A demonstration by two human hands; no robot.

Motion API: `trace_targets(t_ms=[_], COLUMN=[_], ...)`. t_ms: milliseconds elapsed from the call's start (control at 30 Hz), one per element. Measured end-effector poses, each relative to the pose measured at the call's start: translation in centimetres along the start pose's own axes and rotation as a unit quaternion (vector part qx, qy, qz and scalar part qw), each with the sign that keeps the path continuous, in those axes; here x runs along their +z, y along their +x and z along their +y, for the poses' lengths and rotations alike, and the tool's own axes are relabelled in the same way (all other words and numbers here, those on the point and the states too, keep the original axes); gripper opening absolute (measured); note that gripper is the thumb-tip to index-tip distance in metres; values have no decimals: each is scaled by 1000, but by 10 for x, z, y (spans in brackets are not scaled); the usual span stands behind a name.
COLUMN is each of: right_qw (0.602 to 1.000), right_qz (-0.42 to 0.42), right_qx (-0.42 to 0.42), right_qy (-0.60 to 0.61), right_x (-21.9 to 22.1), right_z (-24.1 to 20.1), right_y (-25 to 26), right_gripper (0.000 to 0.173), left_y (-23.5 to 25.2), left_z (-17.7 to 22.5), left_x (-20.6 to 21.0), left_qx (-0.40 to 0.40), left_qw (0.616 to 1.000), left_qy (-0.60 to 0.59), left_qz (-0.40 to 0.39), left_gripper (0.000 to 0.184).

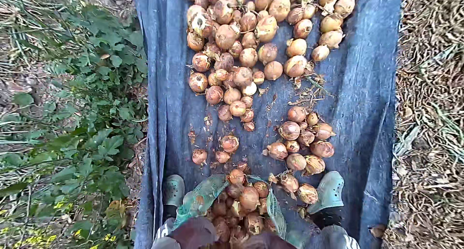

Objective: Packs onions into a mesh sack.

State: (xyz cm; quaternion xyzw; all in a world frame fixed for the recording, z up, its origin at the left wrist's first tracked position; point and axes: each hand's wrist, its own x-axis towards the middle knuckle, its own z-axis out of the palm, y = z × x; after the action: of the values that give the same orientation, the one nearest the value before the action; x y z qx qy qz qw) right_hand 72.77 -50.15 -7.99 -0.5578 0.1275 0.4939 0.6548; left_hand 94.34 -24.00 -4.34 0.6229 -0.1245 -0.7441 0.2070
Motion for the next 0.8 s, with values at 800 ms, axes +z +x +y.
trace_targets(t_ms=[800], right_qw=[970], right_qz=[46], right_qx=[154], right_qy=[183], right_x=[-116], right_z=[-21], right_y=[85], right_gripper=[70], left_y=[163], left_z=[-10], left_x=[-37], left_qx=[38], left_qw=[984], left_qy=[-142], left_qz=[97], left_gripper=[69])
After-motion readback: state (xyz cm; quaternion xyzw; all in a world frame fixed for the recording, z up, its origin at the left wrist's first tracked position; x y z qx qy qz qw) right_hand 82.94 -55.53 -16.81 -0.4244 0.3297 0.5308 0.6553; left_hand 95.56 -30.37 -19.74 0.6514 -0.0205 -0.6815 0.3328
